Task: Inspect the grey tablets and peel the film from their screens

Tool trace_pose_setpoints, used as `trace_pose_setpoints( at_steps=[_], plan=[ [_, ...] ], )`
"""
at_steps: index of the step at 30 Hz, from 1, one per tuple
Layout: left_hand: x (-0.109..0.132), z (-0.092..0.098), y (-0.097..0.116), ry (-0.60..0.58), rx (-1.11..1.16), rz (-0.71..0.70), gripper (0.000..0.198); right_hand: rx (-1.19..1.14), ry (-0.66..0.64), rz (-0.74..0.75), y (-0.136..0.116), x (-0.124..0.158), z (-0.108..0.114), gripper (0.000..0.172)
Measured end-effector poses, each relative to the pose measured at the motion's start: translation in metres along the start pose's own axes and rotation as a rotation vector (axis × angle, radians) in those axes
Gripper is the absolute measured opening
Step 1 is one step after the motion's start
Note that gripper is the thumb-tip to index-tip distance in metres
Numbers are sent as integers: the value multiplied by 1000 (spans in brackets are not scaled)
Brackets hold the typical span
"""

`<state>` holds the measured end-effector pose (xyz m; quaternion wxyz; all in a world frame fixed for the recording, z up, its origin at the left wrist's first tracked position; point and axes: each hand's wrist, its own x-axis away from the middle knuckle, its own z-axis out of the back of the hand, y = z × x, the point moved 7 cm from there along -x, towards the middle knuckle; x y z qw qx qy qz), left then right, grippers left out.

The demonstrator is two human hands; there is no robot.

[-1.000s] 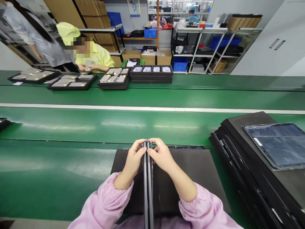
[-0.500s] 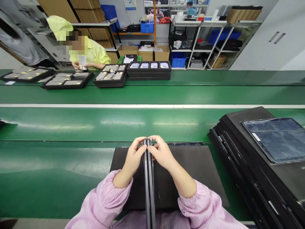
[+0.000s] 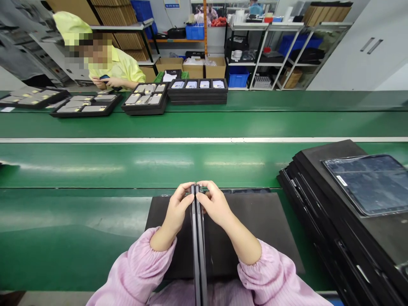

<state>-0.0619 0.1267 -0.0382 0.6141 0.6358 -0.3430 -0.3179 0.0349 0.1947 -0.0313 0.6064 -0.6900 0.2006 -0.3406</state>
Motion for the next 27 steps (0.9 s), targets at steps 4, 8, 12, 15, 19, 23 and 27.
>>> trace_pose_setpoints(
  at_steps=[4, 8, 12, 15, 19, 23, 27],
  plan=[
    [-2, -1, 2, -16, -39, 7, 24, 16, 1, -26, 0, -1, 0, 33],
    [-2, -2, 4, 0, -56, 6, 24, -14, -3, -47, 2, -3, 0, 35],
    [-1, -1, 3, -23, -52, 6, 24, 0, -13, -39, 4, -3, 1, 34],
    [2, -2, -1, -91, 35, 3, 33, -50, -67, -28, 6, 0, 0, 38],
    [5, -4, -3, -184, 106, -14, 45, -79, -161, -1, 8, 5, 0, 49],
    [7, -5, -3, -194, 92, -14, 43, -70, -177, 12, 10, 7, 1, 47],
    [7, -4, -3, -187, 91, -9, 45, -96, -192, 13, 10, 7, -1, 47]
  ],
)
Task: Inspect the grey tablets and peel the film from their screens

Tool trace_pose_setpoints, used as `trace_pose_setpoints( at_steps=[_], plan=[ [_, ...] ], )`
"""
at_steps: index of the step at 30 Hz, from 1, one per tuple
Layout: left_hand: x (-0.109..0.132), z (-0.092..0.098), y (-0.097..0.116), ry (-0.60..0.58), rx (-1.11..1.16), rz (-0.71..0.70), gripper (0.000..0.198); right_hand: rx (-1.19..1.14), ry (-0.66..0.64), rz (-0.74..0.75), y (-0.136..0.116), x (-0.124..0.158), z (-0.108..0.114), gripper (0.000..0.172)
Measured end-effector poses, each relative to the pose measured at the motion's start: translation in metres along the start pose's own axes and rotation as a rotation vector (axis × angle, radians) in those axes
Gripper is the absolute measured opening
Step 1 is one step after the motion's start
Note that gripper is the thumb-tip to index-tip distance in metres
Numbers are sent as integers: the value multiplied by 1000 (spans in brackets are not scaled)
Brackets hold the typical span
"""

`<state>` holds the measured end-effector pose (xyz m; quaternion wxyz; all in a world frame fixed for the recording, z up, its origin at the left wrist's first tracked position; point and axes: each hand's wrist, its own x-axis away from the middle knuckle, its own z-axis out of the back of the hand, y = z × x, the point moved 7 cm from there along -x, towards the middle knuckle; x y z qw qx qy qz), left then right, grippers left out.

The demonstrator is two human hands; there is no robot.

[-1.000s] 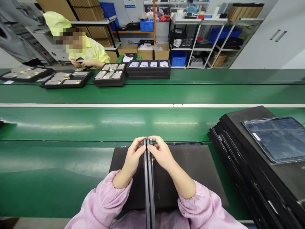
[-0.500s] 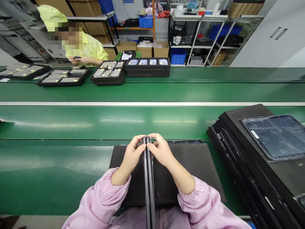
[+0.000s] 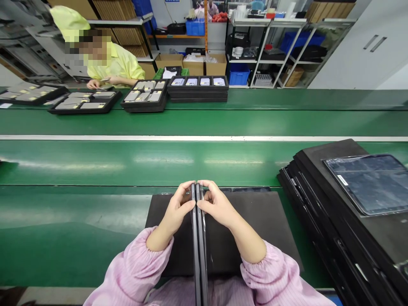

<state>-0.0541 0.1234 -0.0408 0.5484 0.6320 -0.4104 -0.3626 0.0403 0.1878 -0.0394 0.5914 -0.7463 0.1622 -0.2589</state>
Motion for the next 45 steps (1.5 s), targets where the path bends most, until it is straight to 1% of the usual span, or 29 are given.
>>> trace_pose_setpoints(
  at_steps=[3, 8, 13, 16, 19, 23, 24, 26, 30, 37, 45],
  plan=[
    [0, 1, 0, -19, -12, -11, 46, 16, -15, 1, -1, 1, 0, 48],
    [2, -2, -1, -111, -4, -31, 62, 56, -96, 27, -5, 5, -2, 61],
    [2, -3, -2, -114, 18, -2, 63, 45, -119, 35, -6, 5, -1, 62],
    [2, -3, -4, -108, 31, 23, 64, 116, -58, 50, -4, 6, 1, 63],
    [2, -2, -6, -103, 26, 34, 65, 233, 45, 140, -6, 13, 2, 61],
    [3, -3, -8, -114, 40, 40, 68, 471, 191, 345, -16, 30, 1, 38],
    [4, -4, -8, -115, 41, 37, 69, 534, 224, 380, -19, 34, 0, 34],
    [3, -5, -7, -117, 31, 25, 70, 639, 265, 412, -22, 40, 0, 33],
    [1, -7, -9, -117, 6, 8, 71, 741, 284, 417, -25, 41, 1, 36],
    [-4, -8, -11, -109, -23, -18, 69, 818, 326, 489, -25, 42, 1, 38],
    [-7, -9, -11, -96, -65, -67, 67, 863, 323, 450, -22, 39, 4, 39]
  ],
)
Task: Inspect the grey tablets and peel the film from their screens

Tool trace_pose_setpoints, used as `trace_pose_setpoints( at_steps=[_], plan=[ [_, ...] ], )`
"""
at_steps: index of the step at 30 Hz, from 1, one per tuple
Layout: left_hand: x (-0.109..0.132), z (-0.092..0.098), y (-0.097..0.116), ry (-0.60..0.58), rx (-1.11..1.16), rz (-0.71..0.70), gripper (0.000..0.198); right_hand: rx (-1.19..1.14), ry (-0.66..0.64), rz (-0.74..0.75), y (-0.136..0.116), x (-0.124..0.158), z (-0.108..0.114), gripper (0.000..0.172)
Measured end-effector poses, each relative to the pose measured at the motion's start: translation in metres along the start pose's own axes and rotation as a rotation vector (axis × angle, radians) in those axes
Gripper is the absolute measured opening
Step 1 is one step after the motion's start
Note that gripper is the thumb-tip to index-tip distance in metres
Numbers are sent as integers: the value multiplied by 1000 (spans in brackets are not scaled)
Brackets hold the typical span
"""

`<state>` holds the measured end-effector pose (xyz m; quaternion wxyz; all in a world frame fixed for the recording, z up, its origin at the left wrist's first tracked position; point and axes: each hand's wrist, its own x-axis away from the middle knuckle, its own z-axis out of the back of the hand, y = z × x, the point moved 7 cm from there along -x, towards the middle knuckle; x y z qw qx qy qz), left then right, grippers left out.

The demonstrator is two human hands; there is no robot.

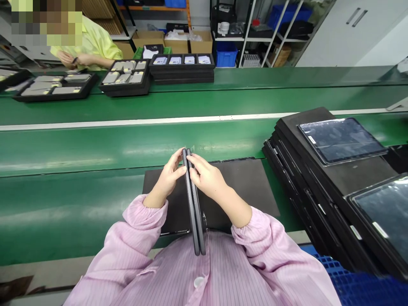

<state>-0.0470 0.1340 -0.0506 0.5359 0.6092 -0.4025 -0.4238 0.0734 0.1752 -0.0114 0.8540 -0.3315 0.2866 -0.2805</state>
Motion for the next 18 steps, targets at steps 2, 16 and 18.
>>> trace_pose_setpoints(
  at_steps=[2, 16, 18],
  plan=[
    [0, 0, -1, 7, 3, -9, 66, 14, 1, -3, 1, 1, 0, 40],
    [73, -22, -30, 249, -104, -113, 62, -409, 117, -48, 14, 54, -23, 49],
    [103, -35, -41, 259, -183, -205, 53, -487, 158, 35, 12, 82, -38, 46]
  ],
)
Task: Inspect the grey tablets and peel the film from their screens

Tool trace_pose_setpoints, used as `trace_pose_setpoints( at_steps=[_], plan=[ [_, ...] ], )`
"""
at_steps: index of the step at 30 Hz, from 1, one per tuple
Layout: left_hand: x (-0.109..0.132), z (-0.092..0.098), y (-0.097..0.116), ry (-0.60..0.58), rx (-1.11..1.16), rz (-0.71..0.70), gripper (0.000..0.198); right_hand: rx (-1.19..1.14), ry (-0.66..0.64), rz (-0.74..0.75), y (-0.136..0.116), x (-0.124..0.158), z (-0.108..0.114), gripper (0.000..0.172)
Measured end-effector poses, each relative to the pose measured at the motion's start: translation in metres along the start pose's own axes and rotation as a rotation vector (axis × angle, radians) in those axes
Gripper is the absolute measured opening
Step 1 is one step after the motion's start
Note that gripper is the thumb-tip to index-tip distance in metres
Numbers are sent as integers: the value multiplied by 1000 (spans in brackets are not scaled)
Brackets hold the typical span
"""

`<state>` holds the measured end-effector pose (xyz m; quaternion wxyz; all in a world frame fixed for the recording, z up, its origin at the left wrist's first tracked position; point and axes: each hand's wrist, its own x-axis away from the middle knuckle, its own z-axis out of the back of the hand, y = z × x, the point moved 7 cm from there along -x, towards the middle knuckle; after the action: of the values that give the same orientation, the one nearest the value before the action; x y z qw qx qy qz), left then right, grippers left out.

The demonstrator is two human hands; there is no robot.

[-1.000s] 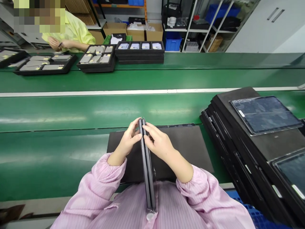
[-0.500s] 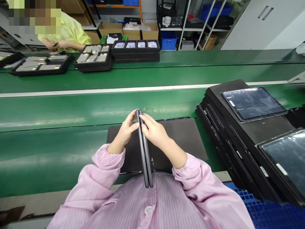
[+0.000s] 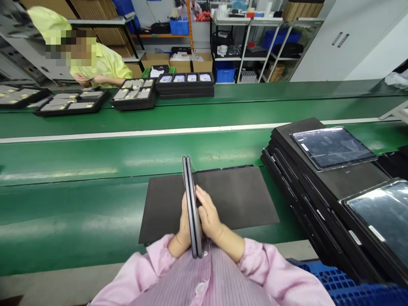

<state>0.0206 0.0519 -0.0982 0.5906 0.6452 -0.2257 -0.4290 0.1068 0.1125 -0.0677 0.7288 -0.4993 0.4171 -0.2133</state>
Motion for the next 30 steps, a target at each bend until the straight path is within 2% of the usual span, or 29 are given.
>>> trace_pose_setpoints(
  at_steps=[1, 3, 5, 7, 9, 11, 13, 19, 25, 30],
  plan=[
    [10, -1, 2, 11, -37, -53, 51, -42, 20, 13, 1, 9, -3, 46],
    [14, -2, 20, 36, -105, -183, 50, -104, 63, 57, -8, 13, -6, 46],
    [-1, 0, 53, 55, -110, -314, 50, -170, 98, 123, -32, -2, -2, 47],
    [-24, 1, 93, 40, -60, -388, 48, -239, 110, 159, -60, -25, 3, 47],
    [-46, 1, 122, 17, 6, -337, 45, -307, 109, 139, -83, -47, 7, 43],
    [-60, 1, 134, 32, 72, -205, 44, -370, 106, 77, -92, -61, 8, 38],
    [-64, 2, 135, 69, 125, -113, 44, -431, 107, 16, -90, -66, 6, 36],
    [-72, 0, 122, 121, 181, -66, 44, -502, 130, -81, -72, -72, 4, 37],
    [-86, -2, 119, 133, 209, -5, 46, -456, 165, -165, -64, -84, 6, 43],
    [-104, -3, 106, 152, 266, 78, 47, -292, 199, -194, -56, -99, 7, 42]
  ],
)
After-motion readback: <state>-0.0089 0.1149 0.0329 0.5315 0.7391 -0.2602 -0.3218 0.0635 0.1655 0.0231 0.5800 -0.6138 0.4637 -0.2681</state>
